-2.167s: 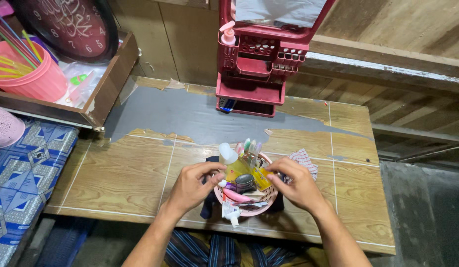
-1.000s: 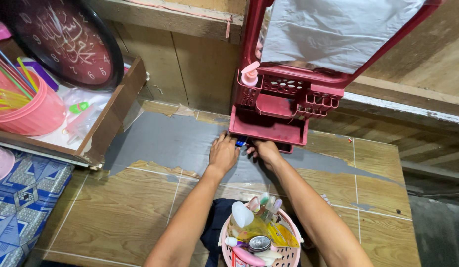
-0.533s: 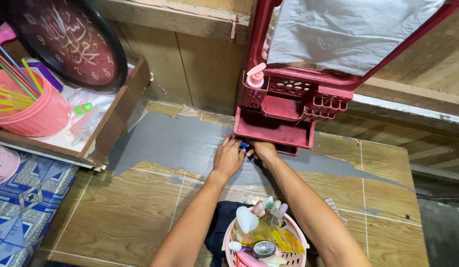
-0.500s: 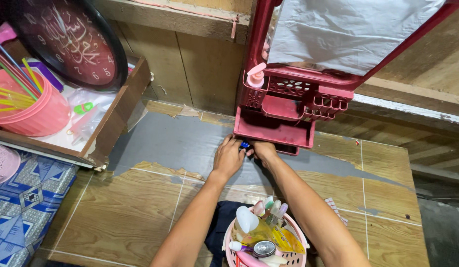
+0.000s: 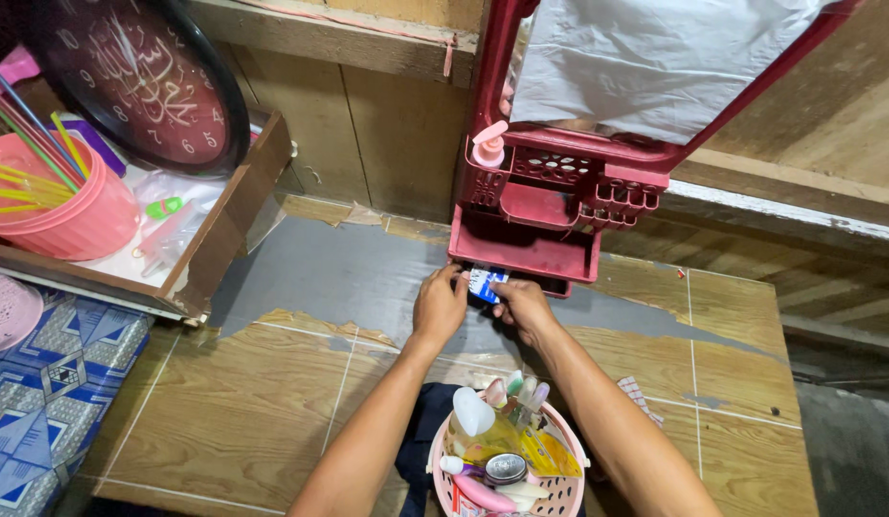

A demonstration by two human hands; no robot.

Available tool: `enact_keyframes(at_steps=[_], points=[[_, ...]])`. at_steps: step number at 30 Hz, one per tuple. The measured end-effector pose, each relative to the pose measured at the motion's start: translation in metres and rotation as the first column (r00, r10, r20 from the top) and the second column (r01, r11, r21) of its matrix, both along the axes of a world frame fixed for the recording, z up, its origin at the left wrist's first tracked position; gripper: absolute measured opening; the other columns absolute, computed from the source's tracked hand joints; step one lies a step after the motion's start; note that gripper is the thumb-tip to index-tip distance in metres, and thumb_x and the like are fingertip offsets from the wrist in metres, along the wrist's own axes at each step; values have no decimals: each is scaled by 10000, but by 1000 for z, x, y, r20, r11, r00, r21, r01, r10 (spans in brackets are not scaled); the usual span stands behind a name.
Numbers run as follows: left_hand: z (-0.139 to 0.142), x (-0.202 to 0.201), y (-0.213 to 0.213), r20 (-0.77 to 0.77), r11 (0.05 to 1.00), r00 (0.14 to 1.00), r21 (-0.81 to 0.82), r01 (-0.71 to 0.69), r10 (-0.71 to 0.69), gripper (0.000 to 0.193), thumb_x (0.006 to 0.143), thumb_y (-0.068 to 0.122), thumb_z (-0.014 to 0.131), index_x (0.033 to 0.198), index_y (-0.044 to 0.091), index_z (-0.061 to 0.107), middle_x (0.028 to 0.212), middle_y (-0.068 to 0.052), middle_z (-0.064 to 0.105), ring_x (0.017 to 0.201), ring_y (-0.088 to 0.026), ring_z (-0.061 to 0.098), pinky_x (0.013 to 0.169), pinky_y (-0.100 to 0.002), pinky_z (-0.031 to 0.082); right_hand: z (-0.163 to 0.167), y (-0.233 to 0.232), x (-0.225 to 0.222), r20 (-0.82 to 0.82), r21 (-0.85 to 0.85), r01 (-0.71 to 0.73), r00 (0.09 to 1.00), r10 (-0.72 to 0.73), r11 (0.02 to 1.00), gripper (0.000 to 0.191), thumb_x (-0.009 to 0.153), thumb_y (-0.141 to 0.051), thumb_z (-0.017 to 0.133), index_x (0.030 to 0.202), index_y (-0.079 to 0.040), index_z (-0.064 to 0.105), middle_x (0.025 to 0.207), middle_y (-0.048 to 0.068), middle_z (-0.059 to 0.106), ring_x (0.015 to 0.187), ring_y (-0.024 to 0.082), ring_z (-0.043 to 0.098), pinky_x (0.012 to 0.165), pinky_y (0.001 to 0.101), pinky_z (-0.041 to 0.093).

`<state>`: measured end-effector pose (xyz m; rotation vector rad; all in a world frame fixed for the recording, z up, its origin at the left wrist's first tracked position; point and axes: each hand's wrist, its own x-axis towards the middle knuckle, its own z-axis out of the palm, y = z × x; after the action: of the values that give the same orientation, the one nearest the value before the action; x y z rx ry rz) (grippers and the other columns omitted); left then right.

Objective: The person takes toiletry items one at a time from a pink basket on the table, including a pump bottle, tubes, jars, and a cloth, and places them into the compartments of a red plastic bathroom shelf organizer with a mirror, arranging each item in its slot.

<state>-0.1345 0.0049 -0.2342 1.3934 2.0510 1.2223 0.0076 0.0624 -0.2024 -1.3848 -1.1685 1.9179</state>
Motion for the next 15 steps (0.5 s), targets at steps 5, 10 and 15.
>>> enact_keyframes(at_steps=[5, 10, 15], points=[[6, 10, -15, 147, 996, 989, -88, 26, -13, 464, 926, 349, 685, 1252, 20, 678, 1010, -240, 731, 935, -401, 725, 816, -466, 561, 4, -28, 17, -57, -26, -89, 994, 88, 996, 129, 961, -144, 661, 911, -28, 684, 678, 7, 685, 465, 82, 556, 393, 234, 333], [14, 18, -42, 181, 971, 976, -178, 156, -123, 329, 921, 320, 681, 1084, 53, 783, 874, -208, 769, 851, -383, 746, 759, -451, 561, 1, -46, 34, -30, 7, -165, 986, 165, 986, 205, 982, -230, 673, 883, -50, 691, 603, 41, 632, 427, 96, 517, 378, 231, 321], [28, 20, -63, 163, 953, 954, -129, 275, -253, 281, 930, 274, 662, 1083, 62, 765, 853, -213, 750, 837, -393, 745, 750, -446, 560, 8, -61, 49, 83, 68, -242, 968, 236, 968, 285, 1002, -296, 647, 887, -42, 706, 632, 3, 627, 488, 94, 581, 421, 252, 390]])
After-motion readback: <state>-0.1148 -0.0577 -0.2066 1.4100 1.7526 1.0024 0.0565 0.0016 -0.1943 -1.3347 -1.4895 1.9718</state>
